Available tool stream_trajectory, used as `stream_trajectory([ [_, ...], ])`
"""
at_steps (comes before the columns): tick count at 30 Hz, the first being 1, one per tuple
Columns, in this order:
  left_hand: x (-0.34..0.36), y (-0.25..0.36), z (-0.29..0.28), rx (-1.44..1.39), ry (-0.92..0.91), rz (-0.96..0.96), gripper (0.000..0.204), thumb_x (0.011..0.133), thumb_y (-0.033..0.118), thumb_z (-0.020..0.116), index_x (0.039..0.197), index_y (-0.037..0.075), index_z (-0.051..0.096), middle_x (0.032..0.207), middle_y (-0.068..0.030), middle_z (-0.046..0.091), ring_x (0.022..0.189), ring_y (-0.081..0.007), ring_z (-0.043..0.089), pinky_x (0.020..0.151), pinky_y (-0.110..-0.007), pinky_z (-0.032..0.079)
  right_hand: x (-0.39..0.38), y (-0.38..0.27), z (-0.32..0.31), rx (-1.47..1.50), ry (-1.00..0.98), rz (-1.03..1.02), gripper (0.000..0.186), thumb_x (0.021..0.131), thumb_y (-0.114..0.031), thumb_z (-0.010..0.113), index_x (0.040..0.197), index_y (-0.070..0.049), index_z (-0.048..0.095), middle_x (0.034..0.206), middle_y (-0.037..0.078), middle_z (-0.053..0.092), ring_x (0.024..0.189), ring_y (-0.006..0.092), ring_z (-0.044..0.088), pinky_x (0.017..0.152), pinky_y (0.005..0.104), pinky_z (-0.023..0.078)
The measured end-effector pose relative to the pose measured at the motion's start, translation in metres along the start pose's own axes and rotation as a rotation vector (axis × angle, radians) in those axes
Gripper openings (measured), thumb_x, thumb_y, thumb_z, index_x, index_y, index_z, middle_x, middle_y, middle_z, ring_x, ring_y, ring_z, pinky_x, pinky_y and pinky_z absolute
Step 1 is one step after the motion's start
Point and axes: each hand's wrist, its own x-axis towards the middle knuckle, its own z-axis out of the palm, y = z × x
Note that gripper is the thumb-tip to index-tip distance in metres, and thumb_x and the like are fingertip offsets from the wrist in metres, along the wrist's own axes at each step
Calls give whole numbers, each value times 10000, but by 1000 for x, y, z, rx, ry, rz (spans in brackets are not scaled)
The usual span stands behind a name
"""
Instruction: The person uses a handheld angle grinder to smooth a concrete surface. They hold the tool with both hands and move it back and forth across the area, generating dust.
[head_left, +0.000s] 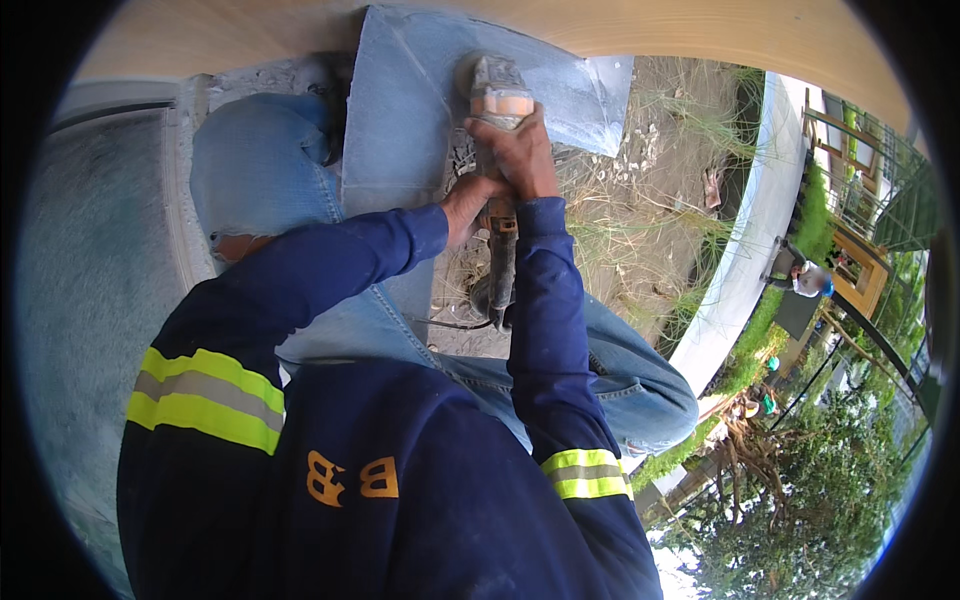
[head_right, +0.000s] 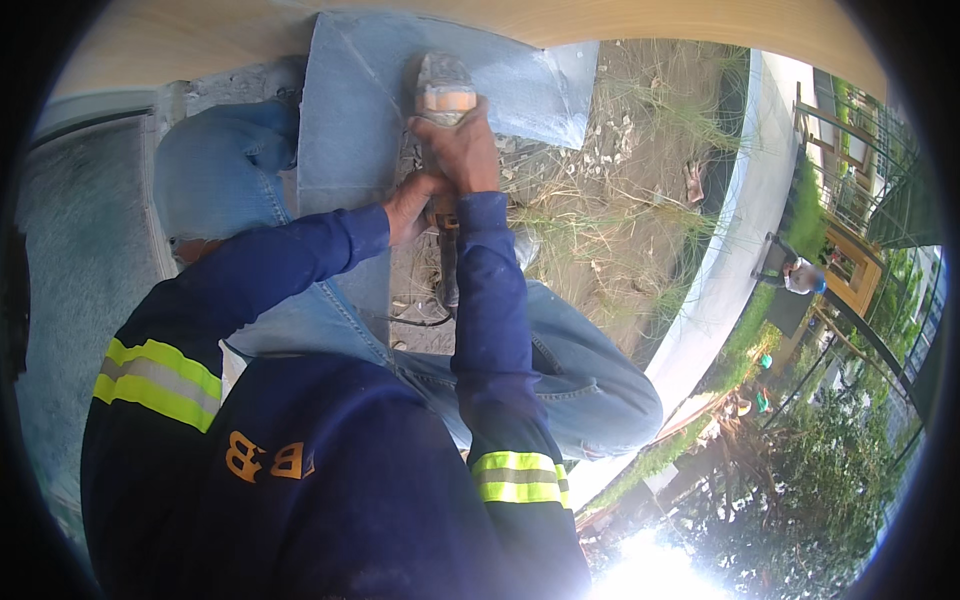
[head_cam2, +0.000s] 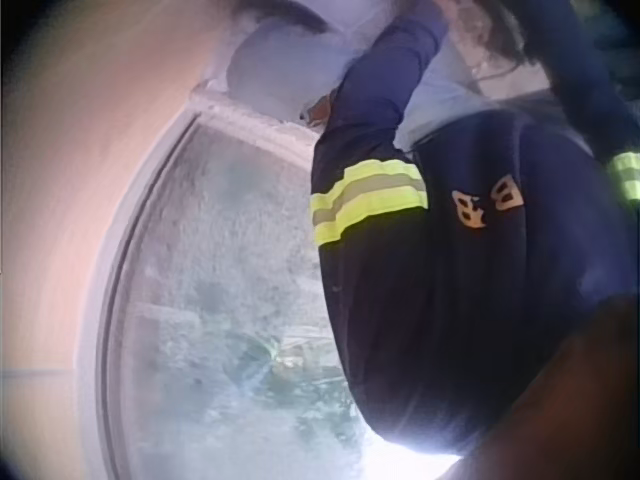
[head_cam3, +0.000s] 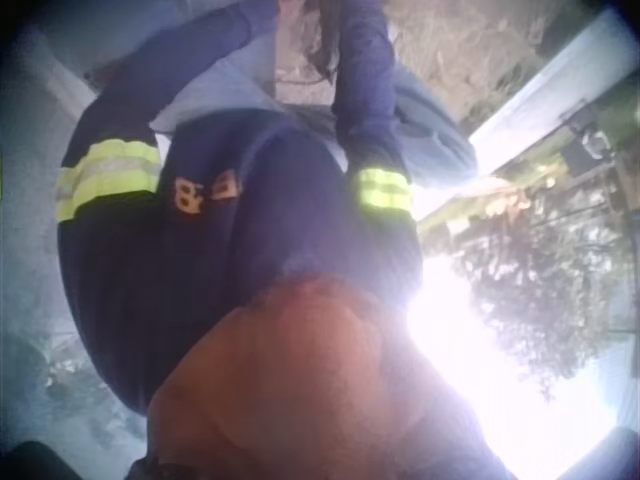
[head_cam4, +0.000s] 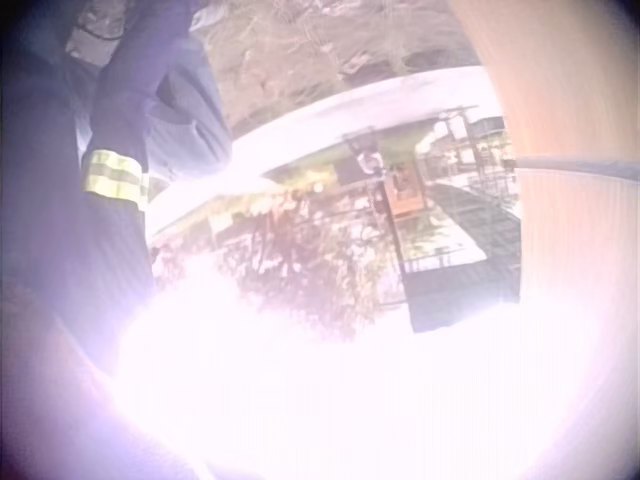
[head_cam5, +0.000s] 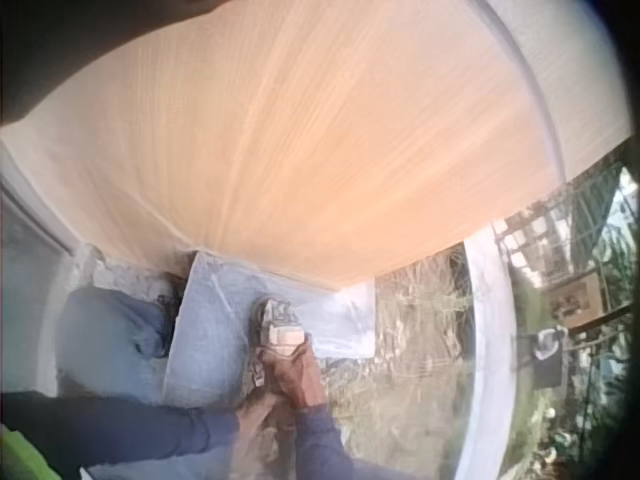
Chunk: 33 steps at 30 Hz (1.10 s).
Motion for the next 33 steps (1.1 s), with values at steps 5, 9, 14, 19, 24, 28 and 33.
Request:
stream_trajectory([
  [5, 0, -22, -3, 30, -36, -59, 413, 838, 206, 706, 1220, 79, 614, 1074, -57, 714, 1001, -195, 705, 832, -400, 570, -16, 16, -7, 53, -3, 20, 760, 763, -269, 909, 1285, 58, 465, 1101, 196, 686, 885, 242, 693, 750, 352, 598],
  [9, -15, -22, -3, 29, 8, -13, 483, 814, 225, 717, 1256, 81, 586, 1132, -62, 694, 1054, -198, 681, 859, -397, 554, -17, 25, 8, 47, -49, -46, 775, 751, -280, 910, 1287, 57, 463, 1098, 220, 698, 932, 272, 708, 793, 381, 595],
  [14, 5, 13, -3, 24, 13, 0, 372, 816, 235, 722, 1150, 88, 654, 1048, -38, 709, 1013, -181, 686, 845, -387, 553, 20, -2, 4, 55, -24, -63, 761, 739, -291, 901, 1258, 74, 481, 1083, 275, 712, 937, 325, 737, 792, 397, 600],
  [19, 18, 1, -6, 51, 2, -63, 427, 824, 212, 718, 1218, 79, 623, 1076, -38, 705, 1031, -184, 682, 855, -378, 547, 15, 10, -3, 93, 22, -39, 750, 751, -287, 893, 1241, 88, 467, 1070, 276, 705, 909, 313, 734, 756, 392, 606],
  [24, -13, 1, 1, -58, 127, 26, 366, 778, 169, 745, 1115, 44, 678, 1001, -82, 725, 912, -200, 708, 767, -377, 558, -4, -5, 11, 19, -41, -72, 758, 749, -305, 883, 1264, 66, 468, 1065, 258, 721, 906, 328, 736, 790, 399, 605],
  [28, 0, 26, -6, -72, 73, 81, 300, 826, 163, 729, 1090, 28, 681, 974, -76, 726, 883, -196, 711, 756, -366, 562, 27, -14, 16, -53, -17, -77, 822, 725, -343, 904, 1304, 57, 478, 1100, 263, 726, 951, 350, 742, 833, 411, 599],
  [33, 32, 13, -2, 66, -21, -35, 478, 832, 281, 749, 1228, 53, 611, 1088, -52, 693, 1020, -179, 682, 817, -358, 560, 29, 12, -9, 137, 55, 8, 701, 779, -237, 907, 1260, 58, 491, 1077, 172, 700, 893, 236, 696, 769, 353, 599],
])
